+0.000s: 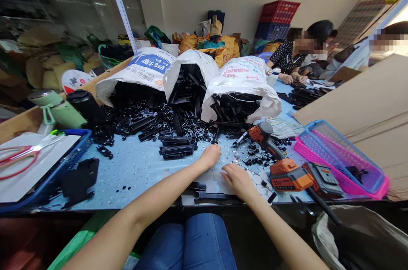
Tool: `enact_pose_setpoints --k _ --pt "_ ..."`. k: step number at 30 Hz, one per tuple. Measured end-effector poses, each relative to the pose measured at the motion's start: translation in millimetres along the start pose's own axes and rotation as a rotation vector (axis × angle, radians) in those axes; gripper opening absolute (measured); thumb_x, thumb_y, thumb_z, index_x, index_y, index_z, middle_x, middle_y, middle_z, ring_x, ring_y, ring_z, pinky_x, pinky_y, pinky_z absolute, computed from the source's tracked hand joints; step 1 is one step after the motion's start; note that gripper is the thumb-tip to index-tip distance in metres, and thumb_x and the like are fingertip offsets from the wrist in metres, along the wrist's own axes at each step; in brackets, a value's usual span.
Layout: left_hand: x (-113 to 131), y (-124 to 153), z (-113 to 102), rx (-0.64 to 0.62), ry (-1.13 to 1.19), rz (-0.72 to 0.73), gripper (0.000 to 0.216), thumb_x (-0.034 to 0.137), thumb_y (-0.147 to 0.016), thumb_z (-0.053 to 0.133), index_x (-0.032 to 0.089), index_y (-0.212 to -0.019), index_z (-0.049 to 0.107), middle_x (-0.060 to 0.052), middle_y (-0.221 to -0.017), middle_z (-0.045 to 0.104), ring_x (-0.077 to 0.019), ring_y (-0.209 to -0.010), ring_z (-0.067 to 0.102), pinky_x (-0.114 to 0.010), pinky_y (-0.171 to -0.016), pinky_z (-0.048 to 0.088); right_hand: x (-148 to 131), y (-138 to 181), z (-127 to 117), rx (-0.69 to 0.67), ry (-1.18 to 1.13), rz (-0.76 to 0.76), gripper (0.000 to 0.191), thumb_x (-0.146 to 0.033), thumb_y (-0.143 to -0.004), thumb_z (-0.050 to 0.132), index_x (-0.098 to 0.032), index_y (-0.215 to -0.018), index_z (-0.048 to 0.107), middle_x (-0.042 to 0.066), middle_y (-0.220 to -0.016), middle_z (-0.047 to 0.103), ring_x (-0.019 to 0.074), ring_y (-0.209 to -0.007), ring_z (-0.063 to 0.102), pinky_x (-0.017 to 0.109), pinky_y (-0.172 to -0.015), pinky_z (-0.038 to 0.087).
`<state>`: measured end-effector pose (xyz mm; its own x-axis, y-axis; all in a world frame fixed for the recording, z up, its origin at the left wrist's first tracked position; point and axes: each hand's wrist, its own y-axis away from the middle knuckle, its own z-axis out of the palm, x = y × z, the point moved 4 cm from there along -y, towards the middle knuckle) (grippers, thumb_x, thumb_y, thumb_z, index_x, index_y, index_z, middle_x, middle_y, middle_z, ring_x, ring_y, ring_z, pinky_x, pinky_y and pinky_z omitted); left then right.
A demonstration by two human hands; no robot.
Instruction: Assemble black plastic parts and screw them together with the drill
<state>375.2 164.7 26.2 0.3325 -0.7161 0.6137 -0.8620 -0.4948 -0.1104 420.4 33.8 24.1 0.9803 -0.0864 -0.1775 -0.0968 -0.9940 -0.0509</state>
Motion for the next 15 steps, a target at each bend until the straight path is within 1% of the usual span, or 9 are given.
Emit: enact_pose_setpoints --k 1,3,5,6,8,10,11,13,15 --pt "-3.9 10.6 -5.7 0.027 0.022 -0.005 0.013 0.018 -0.082 0.052 0.011 -0.084 0.062 -0.013 -0.091 0.062 -0.0232 -0.090 0.056 -0.034 -0.081 0.042 11.3 -16.1 -2.9 0.020 0.017 0.079 0.025 -0.030 -0.093 0.035 -0.018 -0.100 0.056 0.008 -0.096 0.059 0.0190 -0.093 0.052 0.029 -0.080 0.039" --pt "-13.6 40.4 -22.6 0.080 0.050 -0.018 0.016 0.025 -0.083 0.052 0.014 -0.085 0.063 -0.009 -0.089 0.063 -0.0206 -0.087 0.057 -0.032 -0.079 0.043 30.8 -53.3 -5.6 0.047 0.040 0.220 0.024 -0.024 -0.092 0.034 -0.017 -0.101 0.055 0.010 -0.099 0.059 0.0204 -0.098 0.051 0.029 -0.081 0.038" --pt "-26.8 75.2 -45.2 0.153 0.123 -0.078 0.021 0.032 -0.085 0.050 0.016 -0.086 0.063 -0.007 -0.084 0.064 -0.0177 -0.079 0.057 -0.029 -0.073 0.045 41.6 -91.4 -4.5 0.069 0.031 0.298 0.023 -0.018 -0.090 0.035 -0.015 -0.104 0.052 0.014 -0.103 0.057 0.0221 -0.101 0.049 0.029 -0.081 0.038" --pt "-35.3 92.9 -56.8 0.204 0.212 -0.143 0.024 0.035 -0.084 0.050 0.015 -0.085 0.063 -0.006 -0.080 0.064 -0.0164 -0.074 0.057 -0.028 -0.068 0.045 43.8 -108.3 -2.9 0.074 0.018 0.316 0.022 -0.015 -0.088 0.037 -0.013 -0.106 0.051 0.015 -0.104 0.057 0.0225 -0.100 0.050 0.029 -0.080 0.037" --pt "-55.1 126.9 -74.9 0.311 0.510 -0.336 0.030 0.042 -0.078 0.056 0.013 -0.081 0.064 -0.004 -0.070 0.062 -0.0134 -0.061 0.054 -0.025 -0.057 0.043 44.5 -133.4 1.4 0.065 -0.008 0.345 0.025 -0.009 -0.084 0.041 -0.011 -0.108 0.048 0.016 -0.101 0.059 0.0221 -0.097 0.052 0.027 -0.079 0.037" --pt "-72.5 155.9 -80.5 0.362 0.821 -0.528 0.037 0.048 -0.067 0.065 0.012 -0.075 0.063 -0.001 -0.060 0.058 -0.0096 -0.051 0.048 -0.021 -0.049 0.037 42.8 -144.3 4.8 0.046 -0.027 0.352 0.030 -0.005 -0.080 0.044 -0.010 -0.109 0.046 0.016 -0.095 0.061 0.0217 -0.092 0.054 0.027 -0.077 0.037" --pt "-78.2 167.1 -79.9 0.358 0.914 -0.589 0.041 0.050 -0.063 0.068 0.011 -0.073 0.063 0.000 -0.057 0.056 -0.0081 -0.047 0.045 -0.020 -0.047 0.034 41.9 -144.3 5.4 0.039 -0.033 0.351 0.032 -0.003 -0.078 0.044 -0.010 -0.109 0.046 0.016 -0.094 0.062 0.0219 -0.091 0.055 0.027 -0.077 0.037" --pt "-85.3 182.8 -75.4 0.335 1.004 -0.653 0.044 0.051 -0.057 0.071 0.010 -0.071 0.063 0.000 -0.054 0.054 -0.0064 -0.045 0.042 -0.019 -0.045 0.031 39.9 -135.2 4.1 0.032 -0.043 0.336 0.034 -0.002 -0.077 0.045 -0.010 -0.110 0.047 0.015 -0.093 0.062 0.0227 -0.089 0.057 0.029 -0.077 0.038" --pt "-88.9 190.4 -70.8 0.335 1.017 -0.666 0.044 0.051 -0.056 0.072 0.010 -0.070 0.063 0.000 -0.054 0.055 -0.0061 -0.045 0.042 -0.019 -0.045 0.030 35.4 -117.1 -0.2 0.031 -0.059 0.302 0.032 -0.006 -0.078 0.046 -0.013 -0.109 0.049 0.013 -0.094 0.062 0.0220 -0.088 0.058 0.030 -0.077 0.039"
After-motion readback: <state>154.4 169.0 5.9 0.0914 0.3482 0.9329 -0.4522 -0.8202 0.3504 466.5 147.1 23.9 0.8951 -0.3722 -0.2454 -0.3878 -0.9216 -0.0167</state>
